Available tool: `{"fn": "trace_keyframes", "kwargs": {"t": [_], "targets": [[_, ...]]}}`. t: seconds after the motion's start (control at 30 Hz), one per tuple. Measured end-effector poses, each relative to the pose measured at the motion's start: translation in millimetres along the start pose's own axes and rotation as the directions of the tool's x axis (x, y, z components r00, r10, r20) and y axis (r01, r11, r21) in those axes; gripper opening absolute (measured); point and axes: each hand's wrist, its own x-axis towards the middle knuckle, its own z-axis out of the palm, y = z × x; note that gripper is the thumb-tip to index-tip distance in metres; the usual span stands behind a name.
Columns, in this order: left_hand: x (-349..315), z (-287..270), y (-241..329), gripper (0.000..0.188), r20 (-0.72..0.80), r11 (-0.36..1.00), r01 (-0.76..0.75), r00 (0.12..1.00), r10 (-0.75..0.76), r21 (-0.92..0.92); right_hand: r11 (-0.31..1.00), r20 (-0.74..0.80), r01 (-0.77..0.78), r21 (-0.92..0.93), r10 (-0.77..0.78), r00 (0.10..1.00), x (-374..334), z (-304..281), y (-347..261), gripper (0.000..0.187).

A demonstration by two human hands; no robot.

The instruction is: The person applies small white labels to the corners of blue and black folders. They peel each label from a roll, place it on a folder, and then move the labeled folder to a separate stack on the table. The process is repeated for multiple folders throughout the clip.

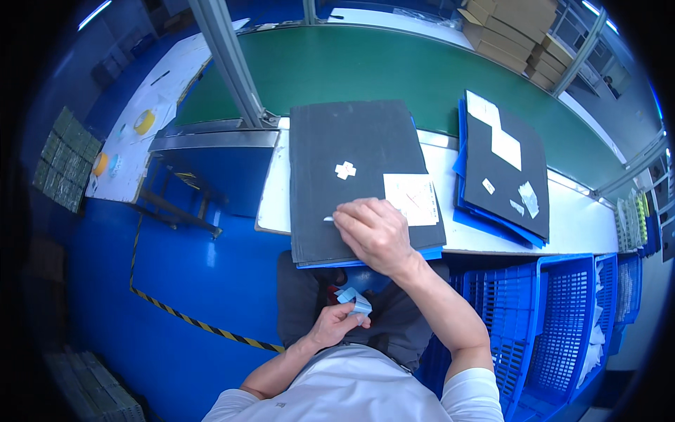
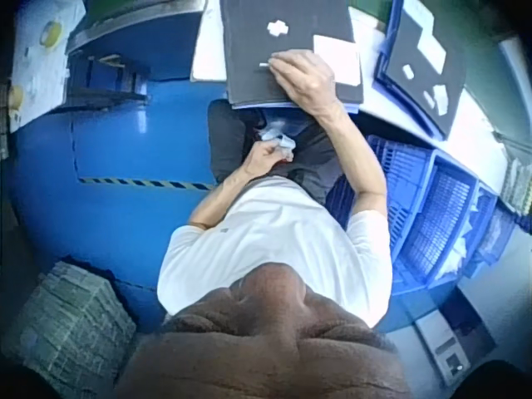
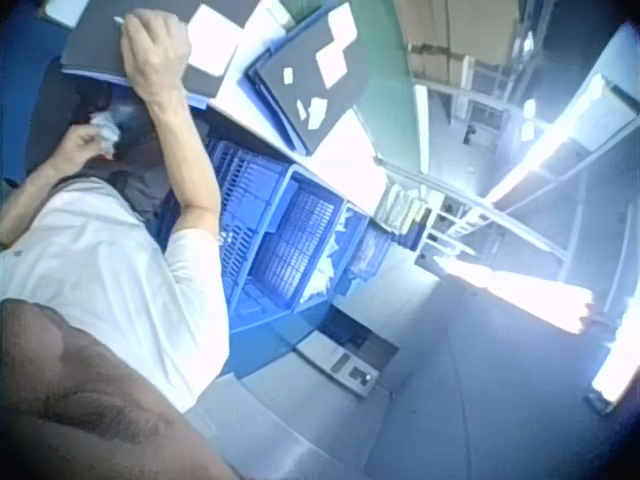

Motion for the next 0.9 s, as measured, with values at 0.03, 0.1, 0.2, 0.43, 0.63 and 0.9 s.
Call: {"fn": "trace_keyframes", "kwargs": {"t": [0.03,0.1,0.2,0.43,0.63,0.9], "targets": [[-2,1,-3,0.02,-0.007,1.0,0.009,1.0,-0.009,-0.023,1.0,0.061,0.005,-0.02,-0.004,0.998,3,4,1,0.017],[-4,0,-9,0.02,-0.013,0.998,0.047,0.999,-0.047,-0.042,0.998,0.189,0.019,-0.059,-0.007,0.982,0,12,7,0.018],[-5,-3,-14,0.02,-0.045,0.998,0.05,0.998,-0.052,-0.04,0.999,0.321,-0.04,-0.001,0.038,0.946,-19,6,-2,0.026],[3,-11,-19,0.019,-0.032,0.999,0.031,0.999,-0.032,-0.03,0.998,0.499,-0.025,-0.056,0.05,0.865,-35,-16,-20,0.065],[10,-6,-11,0.018,-0.001,0.996,0.059,0.998,-0.06,-0.066,0.999,0.476,0.023,-0.042,0.0,0.879,-30,-19,-17,0.055],[3,1,-20,0.02,-0.035,0.998,0.051,0.998,-0.053,-0.043,0.995,0.349,0.102,0.002,-0.096,0.932,-48,-20,-20,0.037]]}}
